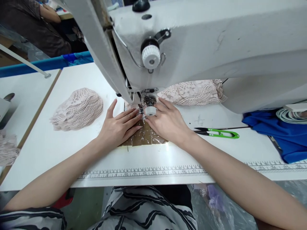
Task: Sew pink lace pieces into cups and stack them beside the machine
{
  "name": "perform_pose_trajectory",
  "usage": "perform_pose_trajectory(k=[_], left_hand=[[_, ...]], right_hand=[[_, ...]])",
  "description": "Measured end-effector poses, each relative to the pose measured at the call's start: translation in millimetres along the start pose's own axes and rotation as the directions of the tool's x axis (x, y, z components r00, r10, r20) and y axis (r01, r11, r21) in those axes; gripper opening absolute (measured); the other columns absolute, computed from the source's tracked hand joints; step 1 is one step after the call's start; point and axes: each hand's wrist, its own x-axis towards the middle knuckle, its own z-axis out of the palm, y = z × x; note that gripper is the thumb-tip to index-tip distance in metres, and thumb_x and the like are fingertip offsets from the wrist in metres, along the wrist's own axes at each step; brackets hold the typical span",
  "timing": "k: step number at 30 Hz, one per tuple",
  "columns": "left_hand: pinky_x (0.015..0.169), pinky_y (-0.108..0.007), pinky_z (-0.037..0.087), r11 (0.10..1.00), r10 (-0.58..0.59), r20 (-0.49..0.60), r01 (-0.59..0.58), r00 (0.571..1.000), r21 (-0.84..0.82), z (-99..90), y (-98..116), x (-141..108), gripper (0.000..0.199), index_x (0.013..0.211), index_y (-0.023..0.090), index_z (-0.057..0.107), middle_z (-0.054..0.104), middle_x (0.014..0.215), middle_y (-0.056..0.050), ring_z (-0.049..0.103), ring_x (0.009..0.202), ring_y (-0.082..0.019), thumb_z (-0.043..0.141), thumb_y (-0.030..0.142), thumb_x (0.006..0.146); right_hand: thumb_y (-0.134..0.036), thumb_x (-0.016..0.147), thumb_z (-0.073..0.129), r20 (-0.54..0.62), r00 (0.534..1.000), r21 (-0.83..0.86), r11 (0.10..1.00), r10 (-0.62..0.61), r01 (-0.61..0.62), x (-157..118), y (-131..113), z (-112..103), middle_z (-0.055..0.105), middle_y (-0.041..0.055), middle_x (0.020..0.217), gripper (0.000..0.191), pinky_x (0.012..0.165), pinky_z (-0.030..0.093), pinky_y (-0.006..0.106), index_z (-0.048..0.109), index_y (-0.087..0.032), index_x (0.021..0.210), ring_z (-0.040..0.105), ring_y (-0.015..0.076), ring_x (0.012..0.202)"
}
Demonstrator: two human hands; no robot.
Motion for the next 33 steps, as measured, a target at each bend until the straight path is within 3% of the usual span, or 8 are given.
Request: perform_pose_trajectory(k=[9, 15, 20, 22, 24, 26, 30, 33], left_hand=[[0.123, -0.067, 0.018, 1.0, 0.014, -0.025, -0.014, 1.0, 0.006, 0.1, 1, 1, 0.03, 0.125, 0.021, 0.066, 0.072, 0.122, -0.009, 0.067, 0.117, -0.026, 0.054, 0.034, 0.1], [0.122, -0.058, 0.028, 1.0, -0.005, -0.067, 0.006, 0.998, 0.015, -5.7, -6, 4, 0.027, 0.124, 0.021, 0.065, 0.072, 0.123, -0.006, 0.066, 0.118, -0.023, 0.053, 0.027, 0.101], [0.117, -0.057, 0.031, 0.994, -0.061, 0.037, 0.057, 0.997, 0.098, -6.3, -14, 2, 0.044, 0.136, 0.016, 0.058, 0.063, 0.136, -0.013, 0.06, 0.126, -0.03, 0.047, 0.043, 0.102], [0.108, -0.056, 0.038, 0.983, -0.055, 0.029, 0.049, 0.998, 0.175, -10.0, -13, -1, 0.045, 0.131, 0.017, 0.061, 0.07, 0.123, -0.013, 0.066, 0.111, -0.031, 0.048, 0.048, 0.101], [0.088, -0.048, 0.046, 0.966, -0.027, -0.039, 0.036, 0.999, 0.257, -16.2, -9, -2, 0.033, 0.111, 0.019, 0.07, 0.075, 0.088, -0.006, 0.068, 0.079, -0.024, 0.053, 0.044, 0.1], [0.07, -0.04, 0.043, 0.957, 0.018, -0.115, 0.016, 0.993, 0.29, -22.6, -7, -2, 0.023, 0.088, 0.021, 0.071, 0.065, 0.06, 0.001, 0.059, 0.057, -0.018, 0.057, 0.036, 0.098], [0.073, -0.037, 0.045, 0.983, 0.061, -0.101, -0.042, 0.993, 0.181, -27.1, -7, 2, 0.011, 0.095, 0.019, 0.069, 0.074, 0.084, -0.002, 0.067, 0.078, -0.019, 0.059, 0.024, 0.096], [0.076, -0.036, 0.047, 0.997, 0.05, -0.082, -0.045, 0.995, 0.065, -25.0, -8, 3, 0.013, 0.094, 0.02, 0.069, 0.075, 0.084, 0.0, 0.067, 0.073, -0.016, 0.056, 0.024, 0.097]], right_hand=[[-0.026, 0.101, 0.049, -0.017, 1.0, -0.007, 1.0, -0.021, 0.021, 2, 1, -3, 0.078, 0.0083, 0.101, 0.03, 0.103, 0.044, 0.043, 0.077, -0.017, 0.102, 0.067, 0.0243, 0.102], [-0.026, 0.1, 0.051, -0.032, 0.999, -0.01, 1.0, -0.018, 0.018, 3, 2, -2, 0.078, 0.0071, 0.104, 0.027, 0.102, 0.044, 0.043, 0.076, -0.018, 0.107, 0.067, 0.0237, 0.102], [-0.027, 0.098, 0.054, -0.042, 0.999, 0.015, 1.0, -0.001, 0.002, 3, 4, -8, 0.078, 0.0097, 0.095, 0.027, 0.103, 0.045, 0.048, 0.075, -0.016, 0.11, 0.067, 0.0263, 0.102], [-0.022, 0.097, 0.054, -0.06, 0.998, 0.011, 1.0, -0.005, 0.006, 2, 4, -12, 0.078, 0.0095, 0.092, 0.025, 0.102, 0.045, 0.048, 0.076, -0.017, 0.108, 0.067, 0.0262, 0.1], [-0.014, 0.094, 0.052, -0.089, 0.996, -0.013, 1.0, -0.02, 0.019, 0, 1, -16, 0.078, 0.0078, 0.088, 0.026, 0.099, 0.047, 0.044, 0.077, -0.017, 0.102, 0.068, 0.0247, 0.095], [-0.006, 0.091, 0.051, -0.123, 0.992, -0.023, 0.999, -0.039, 0.036, -2, -4, -18, 0.078, 0.0058, 0.089, 0.029, 0.091, 0.049, 0.039, 0.077, -0.017, 0.098, 0.069, 0.0222, 0.089], [-0.004, 0.091, 0.05, -0.177, 0.976, 0.108, 0.983, -0.126, 0.146, -3, -16, -20, 0.077, 0.0057, 0.108, 0.031, 0.081, 0.05, 0.032, 0.074, -0.016, 0.107, 0.069, 0.019, 0.095], [-0.001, 0.089, 0.05, -0.168, 0.973, 0.113, 0.977, -0.158, 0.178, -2, -19, -21, 0.078, 0.0057, 0.095, 0.03, 0.084, 0.05, 0.033, 0.075, -0.016, 0.091, 0.069, 0.0195, 0.093]])
